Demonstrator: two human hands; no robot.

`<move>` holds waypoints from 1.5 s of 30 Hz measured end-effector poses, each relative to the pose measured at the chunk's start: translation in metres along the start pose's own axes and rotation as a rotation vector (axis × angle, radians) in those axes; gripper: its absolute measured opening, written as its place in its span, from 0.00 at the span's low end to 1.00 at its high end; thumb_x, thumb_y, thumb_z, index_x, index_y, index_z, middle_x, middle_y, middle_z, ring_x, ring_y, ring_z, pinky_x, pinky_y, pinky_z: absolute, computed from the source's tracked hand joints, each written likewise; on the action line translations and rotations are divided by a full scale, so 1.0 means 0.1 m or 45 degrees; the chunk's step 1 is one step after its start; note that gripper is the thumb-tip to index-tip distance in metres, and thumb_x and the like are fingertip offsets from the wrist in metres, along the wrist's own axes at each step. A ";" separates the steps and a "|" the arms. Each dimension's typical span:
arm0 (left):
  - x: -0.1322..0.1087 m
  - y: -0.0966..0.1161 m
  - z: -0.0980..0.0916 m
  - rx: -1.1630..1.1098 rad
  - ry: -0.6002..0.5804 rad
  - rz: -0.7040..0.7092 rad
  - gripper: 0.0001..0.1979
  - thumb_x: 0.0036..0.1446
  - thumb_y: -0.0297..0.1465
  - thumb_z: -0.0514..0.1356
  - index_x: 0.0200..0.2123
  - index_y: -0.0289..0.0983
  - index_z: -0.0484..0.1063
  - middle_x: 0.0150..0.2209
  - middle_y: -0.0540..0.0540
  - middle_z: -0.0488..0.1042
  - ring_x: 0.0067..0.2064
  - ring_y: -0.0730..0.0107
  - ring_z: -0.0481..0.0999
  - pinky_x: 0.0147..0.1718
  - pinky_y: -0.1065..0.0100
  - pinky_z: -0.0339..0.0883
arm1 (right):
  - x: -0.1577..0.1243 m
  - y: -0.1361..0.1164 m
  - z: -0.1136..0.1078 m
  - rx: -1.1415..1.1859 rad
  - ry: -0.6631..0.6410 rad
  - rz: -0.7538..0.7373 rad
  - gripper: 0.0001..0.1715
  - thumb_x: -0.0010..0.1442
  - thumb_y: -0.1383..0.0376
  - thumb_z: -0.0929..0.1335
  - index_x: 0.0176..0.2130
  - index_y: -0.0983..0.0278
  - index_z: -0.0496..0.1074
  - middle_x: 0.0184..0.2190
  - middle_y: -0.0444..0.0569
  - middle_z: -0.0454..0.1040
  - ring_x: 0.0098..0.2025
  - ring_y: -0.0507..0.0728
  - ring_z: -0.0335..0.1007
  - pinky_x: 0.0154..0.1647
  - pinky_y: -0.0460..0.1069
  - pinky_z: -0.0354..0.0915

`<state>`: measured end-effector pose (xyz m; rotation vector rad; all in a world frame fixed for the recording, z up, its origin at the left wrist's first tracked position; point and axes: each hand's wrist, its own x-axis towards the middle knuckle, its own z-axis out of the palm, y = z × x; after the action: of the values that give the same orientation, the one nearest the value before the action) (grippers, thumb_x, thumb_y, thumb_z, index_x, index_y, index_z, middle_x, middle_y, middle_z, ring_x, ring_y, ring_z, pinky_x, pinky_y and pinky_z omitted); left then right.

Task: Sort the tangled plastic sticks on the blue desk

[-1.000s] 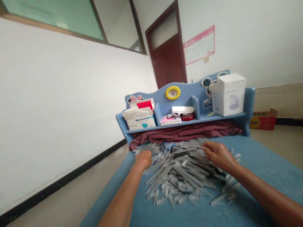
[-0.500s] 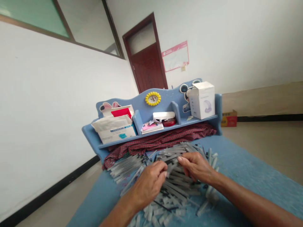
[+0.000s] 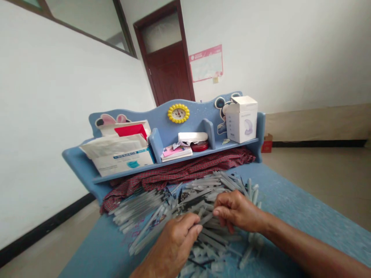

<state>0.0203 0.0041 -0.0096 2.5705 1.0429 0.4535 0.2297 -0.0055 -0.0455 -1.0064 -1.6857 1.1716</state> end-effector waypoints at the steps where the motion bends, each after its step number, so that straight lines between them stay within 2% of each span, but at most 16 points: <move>1: -0.01 0.00 -0.01 -0.043 -0.043 -0.026 0.12 0.60 0.34 0.47 0.29 0.38 0.67 0.25 0.52 0.69 0.29 0.74 0.69 0.29 0.74 0.59 | -0.01 -0.01 0.00 -0.012 -0.011 -0.012 0.21 0.53 0.50 0.65 0.25 0.65 0.63 0.18 0.42 0.68 0.14 0.47 0.63 0.12 0.40 0.53; 5: -0.04 0.00 -0.07 -0.318 -0.260 -0.160 0.15 0.60 0.37 0.45 0.29 0.37 0.66 0.22 0.54 0.67 0.20 0.79 0.65 0.21 0.76 0.57 | -0.05 -0.08 0.01 -0.006 -0.066 -0.038 0.20 0.52 0.51 0.66 0.26 0.65 0.64 0.19 0.42 0.68 0.17 0.48 0.66 0.14 0.41 0.56; 7: -0.04 0.00 -0.09 -0.380 -0.289 -0.188 0.15 0.60 0.37 0.45 0.30 0.36 0.66 0.22 0.54 0.67 0.19 0.80 0.64 0.20 0.77 0.56 | -0.05 -0.10 0.00 0.024 -0.076 -0.029 0.20 0.51 0.51 0.67 0.27 0.66 0.64 0.19 0.42 0.68 0.17 0.48 0.66 0.15 0.41 0.56; 14: -0.01 0.03 -0.14 -0.100 -0.123 -0.066 0.15 0.59 0.34 0.46 0.26 0.37 0.67 0.21 0.53 0.66 0.26 0.76 0.66 0.26 0.75 0.56 | -0.03 -0.04 0.01 0.048 -0.075 0.110 0.24 0.54 0.48 0.64 0.22 0.66 0.60 0.15 0.41 0.67 0.12 0.46 0.60 0.10 0.40 0.51; 17: -0.01 0.03 -0.15 -0.038 -0.116 -0.039 0.15 0.59 0.34 0.46 0.26 0.37 0.68 0.20 0.53 0.65 0.26 0.75 0.65 0.26 0.74 0.55 | -0.03 -0.05 0.02 0.113 -0.087 0.106 0.22 0.53 0.50 0.65 0.25 0.66 0.61 0.17 0.41 0.69 0.13 0.46 0.62 0.12 0.39 0.52; 23: -0.01 0.01 -0.13 -0.038 -0.097 -0.054 0.15 0.60 0.35 0.45 0.28 0.38 0.68 0.21 0.53 0.65 0.26 0.74 0.66 0.26 0.74 0.55 | -0.02 -0.09 0.03 0.201 -0.068 0.139 0.22 0.49 0.54 0.70 0.36 0.65 0.61 0.19 0.39 0.68 0.14 0.47 0.64 0.12 0.39 0.52; 25: -0.01 0.02 -0.12 -0.033 -0.084 -0.058 0.15 0.60 0.35 0.45 0.29 0.38 0.69 0.21 0.52 0.66 0.27 0.74 0.66 0.26 0.74 0.55 | -0.01 -0.07 0.04 0.122 -0.041 0.129 0.20 0.51 0.52 0.67 0.31 0.65 0.62 0.17 0.38 0.67 0.12 0.46 0.61 0.10 0.39 0.50; 28: 0.00 0.02 -0.12 -0.015 -0.091 -0.053 0.15 0.59 0.35 0.45 0.28 0.38 0.68 0.21 0.52 0.66 0.28 0.73 0.67 0.26 0.74 0.55 | -0.01 -0.04 0.05 0.042 0.000 0.111 0.23 0.56 0.49 0.62 0.24 0.65 0.59 0.14 0.40 0.66 0.11 0.45 0.59 0.10 0.39 0.49; 31: 0.01 0.02 -0.12 -0.007 -0.102 -0.057 0.15 0.59 0.35 0.45 0.28 0.38 0.68 0.21 0.52 0.66 0.27 0.74 0.67 0.26 0.74 0.55 | -0.01 -0.06 0.05 0.151 -0.039 0.111 0.20 0.53 0.50 0.66 0.33 0.65 0.61 0.18 0.40 0.69 0.13 0.46 0.63 0.11 0.39 0.52; 33: 0.01 0.02 -0.12 -0.011 -0.095 -0.061 0.15 0.59 0.34 0.45 0.28 0.38 0.68 0.21 0.52 0.66 0.27 0.74 0.67 0.27 0.74 0.56 | -0.01 -0.08 0.06 0.201 -0.054 0.131 0.24 0.51 0.52 0.67 0.40 0.64 0.59 0.20 0.39 0.69 0.13 0.47 0.63 0.11 0.39 0.53; 34: 0.01 0.02 -0.12 -0.014 -0.090 -0.062 0.15 0.59 0.34 0.46 0.28 0.38 0.68 0.22 0.52 0.67 0.27 0.74 0.67 0.27 0.74 0.56 | -0.01 -0.09 0.06 0.188 -0.051 0.148 0.23 0.52 0.52 0.67 0.41 0.64 0.60 0.19 0.38 0.69 0.12 0.47 0.62 0.11 0.39 0.53; 38: 0.02 0.02 -0.12 -0.014 -0.091 -0.061 0.14 0.59 0.34 0.46 0.27 0.38 0.68 0.22 0.52 0.67 0.28 0.73 0.68 0.27 0.74 0.56 | -0.01 -0.09 0.05 0.102 -0.033 0.170 0.20 0.56 0.50 0.62 0.29 0.65 0.60 0.14 0.38 0.66 0.10 0.45 0.58 0.08 0.38 0.48; 40: 0.02 0.01 -0.11 -0.013 -0.092 -0.057 0.14 0.59 0.34 0.46 0.26 0.38 0.67 0.22 0.52 0.67 0.27 0.73 0.67 0.27 0.74 0.56 | -0.02 -0.10 0.04 0.157 -0.053 0.153 0.18 0.55 0.52 0.65 0.34 0.65 0.60 0.16 0.38 0.67 0.10 0.46 0.60 0.08 0.38 0.49; 42: 0.02 0.00 -0.11 -0.015 -0.084 -0.059 0.15 0.59 0.34 0.46 0.27 0.38 0.67 0.22 0.53 0.67 0.27 0.74 0.67 0.27 0.73 0.56 | -0.02 -0.10 0.04 0.196 -0.073 0.153 0.23 0.52 0.54 0.67 0.42 0.63 0.59 0.19 0.37 0.69 0.11 0.47 0.61 0.08 0.39 0.51; 43: 0.02 0.00 -0.11 -0.015 -0.078 -0.063 0.15 0.59 0.34 0.46 0.27 0.38 0.67 0.22 0.53 0.67 0.27 0.74 0.67 0.28 0.73 0.56 | -0.02 -0.09 0.04 0.184 -0.071 0.160 0.23 0.53 0.54 0.67 0.43 0.63 0.58 0.19 0.37 0.69 0.10 0.47 0.61 0.08 0.39 0.51; 45: 0.02 0.00 -0.10 -0.013 -0.073 -0.070 0.14 0.59 0.34 0.46 0.27 0.38 0.67 0.22 0.53 0.67 0.27 0.74 0.67 0.28 0.73 0.56 | -0.02 -0.09 0.04 0.125 -0.052 0.174 0.18 0.55 0.53 0.65 0.37 0.65 0.61 0.17 0.38 0.68 0.09 0.46 0.59 0.07 0.39 0.48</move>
<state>0.0173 0.0077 -0.0001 2.5232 1.0857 0.3683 0.2253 -0.0107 -0.0384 -1.0559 -1.5949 1.3589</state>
